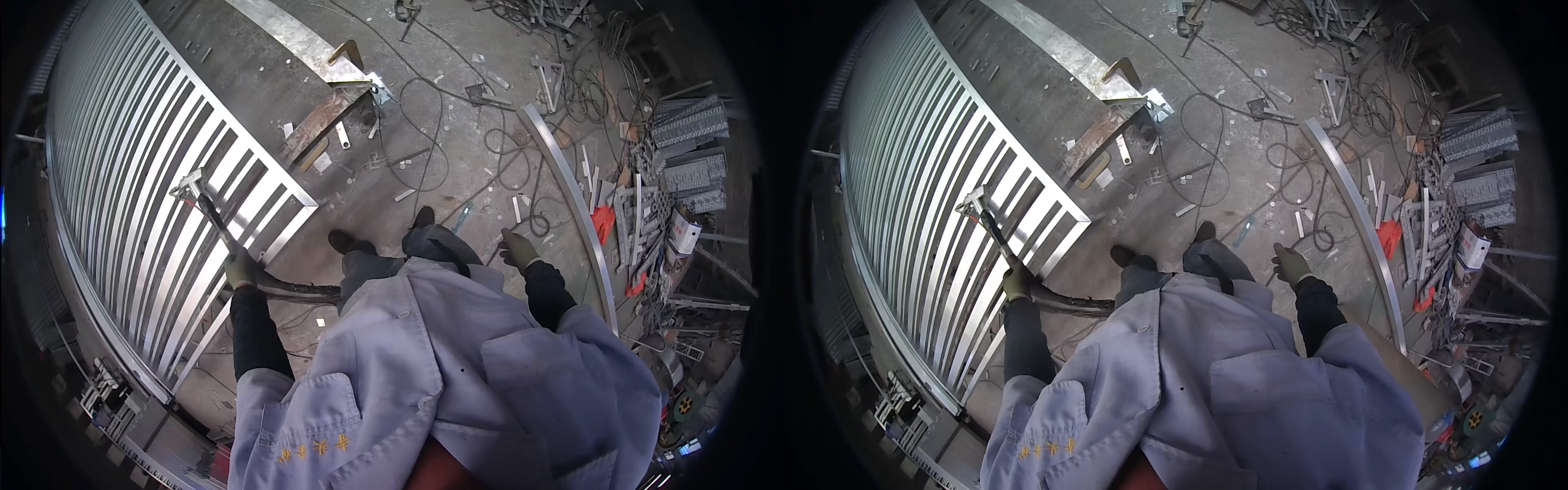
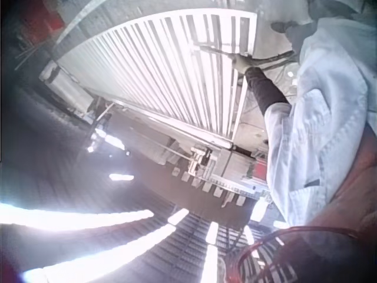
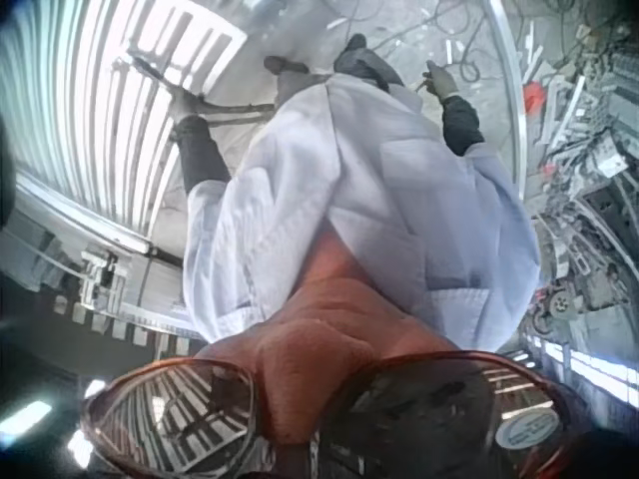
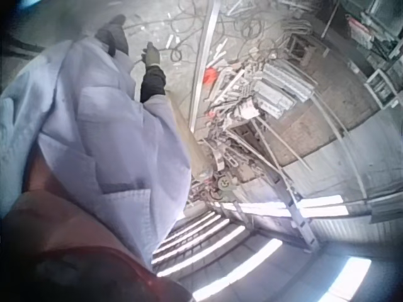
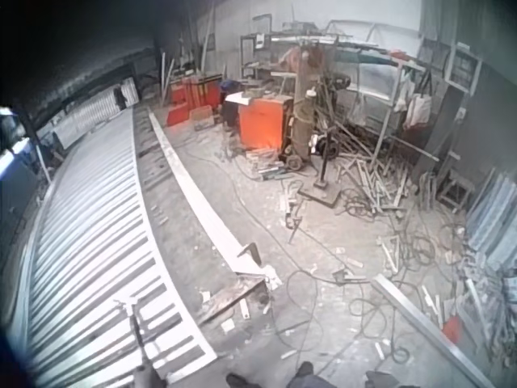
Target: The person aligns metal pieces and uses a welding torch to join them together. The person positions the metal parts, then applies the welding torch to create welds along the seams.
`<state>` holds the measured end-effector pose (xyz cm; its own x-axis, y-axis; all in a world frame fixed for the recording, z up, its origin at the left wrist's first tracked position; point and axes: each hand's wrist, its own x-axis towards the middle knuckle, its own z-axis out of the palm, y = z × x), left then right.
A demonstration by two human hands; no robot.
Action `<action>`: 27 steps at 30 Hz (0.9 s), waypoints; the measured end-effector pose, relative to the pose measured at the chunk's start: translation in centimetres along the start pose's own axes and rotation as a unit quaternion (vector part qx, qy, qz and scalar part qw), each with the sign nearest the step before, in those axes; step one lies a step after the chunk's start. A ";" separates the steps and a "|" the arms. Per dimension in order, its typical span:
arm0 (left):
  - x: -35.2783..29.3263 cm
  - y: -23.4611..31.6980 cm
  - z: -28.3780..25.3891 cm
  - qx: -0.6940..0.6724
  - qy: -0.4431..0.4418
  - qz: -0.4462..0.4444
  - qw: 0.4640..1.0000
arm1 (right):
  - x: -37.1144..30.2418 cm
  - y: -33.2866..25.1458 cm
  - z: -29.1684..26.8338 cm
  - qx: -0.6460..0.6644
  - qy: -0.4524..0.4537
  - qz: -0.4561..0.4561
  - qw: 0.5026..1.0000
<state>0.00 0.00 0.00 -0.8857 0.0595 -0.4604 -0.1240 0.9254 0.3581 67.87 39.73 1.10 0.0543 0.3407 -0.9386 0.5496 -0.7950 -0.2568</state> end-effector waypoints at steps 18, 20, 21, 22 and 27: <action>-11.1 6.6 7.8 0.026 -0.261 -0.035 0.964 | 7.2 -8.0 0.6 0.014 -0.039 -0.029 0.999; -12.6 5.8 9.3 0.020 -0.282 -0.047 0.958 | 7.2 -9.6 1.6 -0.020 -0.050 -0.029 0.998; -13.1 5.3 9.8 0.010 -0.288 -0.051 0.956 | 6.9 -10.2 2.2 -0.032 -0.052 -0.027 0.998; -13.8 4.1 10.3 -0.001 -0.292 -0.057 0.955 | 6.4 -11.4 2.6 -0.067 -0.059 -0.033 0.995; -15.3 1.3 11.4 0.058 -0.287 -0.029 0.956 | 7.3 -16.6 4.5 -0.046 -0.056 -0.100 0.992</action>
<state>18.51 4.55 -1.76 -0.4828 0.1712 -0.8588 -0.0851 0.9669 0.2405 55.40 53.18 -2.48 -0.1531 0.4257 -0.8918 0.6147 -0.6655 -0.4233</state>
